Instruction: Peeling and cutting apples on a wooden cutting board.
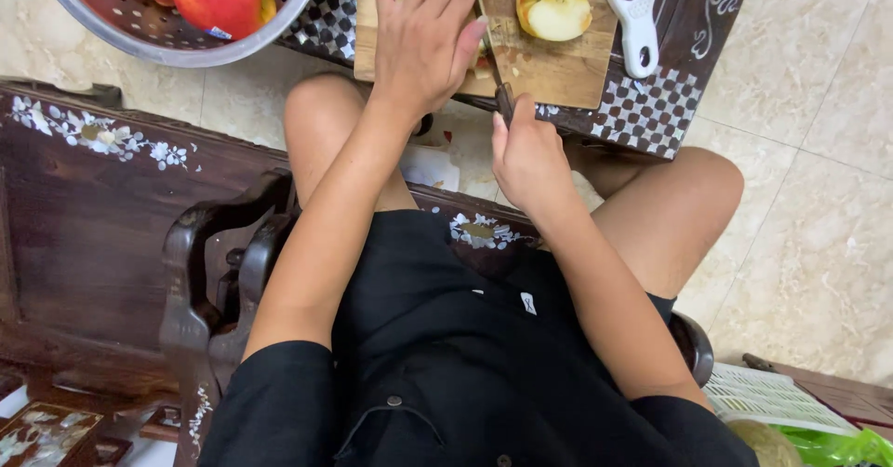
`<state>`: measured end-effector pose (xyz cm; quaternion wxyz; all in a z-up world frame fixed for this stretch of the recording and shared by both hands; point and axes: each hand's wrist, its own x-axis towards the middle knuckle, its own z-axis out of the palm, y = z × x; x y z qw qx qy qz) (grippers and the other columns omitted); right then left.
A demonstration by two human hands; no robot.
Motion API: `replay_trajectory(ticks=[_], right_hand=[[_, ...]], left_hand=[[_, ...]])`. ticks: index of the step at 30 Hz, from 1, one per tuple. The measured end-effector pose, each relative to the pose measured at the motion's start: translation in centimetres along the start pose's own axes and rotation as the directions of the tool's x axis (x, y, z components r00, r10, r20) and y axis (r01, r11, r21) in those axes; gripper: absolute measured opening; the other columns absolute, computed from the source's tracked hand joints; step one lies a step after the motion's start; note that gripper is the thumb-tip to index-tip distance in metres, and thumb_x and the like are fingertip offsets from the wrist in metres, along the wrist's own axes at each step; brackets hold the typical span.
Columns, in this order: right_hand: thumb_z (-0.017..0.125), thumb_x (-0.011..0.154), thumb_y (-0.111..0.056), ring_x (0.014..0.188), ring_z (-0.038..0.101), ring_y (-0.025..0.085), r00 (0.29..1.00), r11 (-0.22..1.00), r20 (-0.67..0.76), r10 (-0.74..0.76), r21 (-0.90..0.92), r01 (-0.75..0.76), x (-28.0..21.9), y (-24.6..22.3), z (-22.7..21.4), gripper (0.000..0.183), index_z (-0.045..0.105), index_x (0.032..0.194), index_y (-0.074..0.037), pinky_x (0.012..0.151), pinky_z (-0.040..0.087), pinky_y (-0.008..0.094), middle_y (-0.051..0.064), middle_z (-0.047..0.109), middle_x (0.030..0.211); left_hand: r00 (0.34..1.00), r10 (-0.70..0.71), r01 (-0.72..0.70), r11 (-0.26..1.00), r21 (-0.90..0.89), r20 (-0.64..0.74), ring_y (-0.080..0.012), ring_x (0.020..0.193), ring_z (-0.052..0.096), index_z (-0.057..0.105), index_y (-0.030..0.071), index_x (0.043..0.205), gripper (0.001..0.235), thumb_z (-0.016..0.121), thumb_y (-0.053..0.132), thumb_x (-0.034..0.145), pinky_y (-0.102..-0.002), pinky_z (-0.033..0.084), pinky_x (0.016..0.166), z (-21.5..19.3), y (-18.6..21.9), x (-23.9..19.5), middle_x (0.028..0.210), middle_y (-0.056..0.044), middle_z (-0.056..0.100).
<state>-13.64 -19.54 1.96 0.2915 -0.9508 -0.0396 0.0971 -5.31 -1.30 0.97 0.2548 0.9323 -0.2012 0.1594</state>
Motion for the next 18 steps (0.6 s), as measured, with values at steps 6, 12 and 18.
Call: replay_trajectory(ticks=[6,12,18], right_hand=[[0.054,0.105,-0.024,0.078,0.063,0.058,0.999,1.000,0.032,0.023,-0.020,-0.022,0.9,1.2,1.9,0.032,0.047,0.113,0.006,0.074,0.051,0.062,0.037,0.064,0.080],[0.054,0.107,-0.027,0.078,0.063,0.055,1.000,1.000,0.025,-0.006,0.017,0.006,1.0,2.7,2.6,0.032,0.049,0.112,0.005,0.073,0.051,0.062,0.034,0.065,0.080],[0.046,0.108,-0.031,0.050,0.052,0.017,0.916,0.707,0.396,0.062,0.630,-0.320,1.8,2.6,-3.6,0.028,0.052,0.106,-0.004,0.047,0.048,0.034,0.003,0.053,0.065]], left_hand=[[0.994,-0.095,0.092,0.995,0.047,0.059,-0.0334,0.149,0.035,0.044,0.007,0.156,0.059,0.061,0.038,0.108,-0.067,0.011,0.123,0.1,0.1,-0.6,0.157,-0.008,0.048],[0.999,-0.043,0.043,0.999,-0.007,0.031,-0.0382,0.161,0.018,0.022,0.004,0.167,0.090,0.070,0.049,0.107,-0.060,0.008,0.131,2.1,-1.7,-2.6,0.171,-0.018,0.024],[0.998,0.002,0.005,0.995,-0.103,0.061,-0.0358,0.159,0.024,0.012,0.005,0.167,0.119,0.084,0.058,0.088,-0.058,0.010,0.131,0.3,-1.9,-2.2,0.168,-0.018,0.027]])
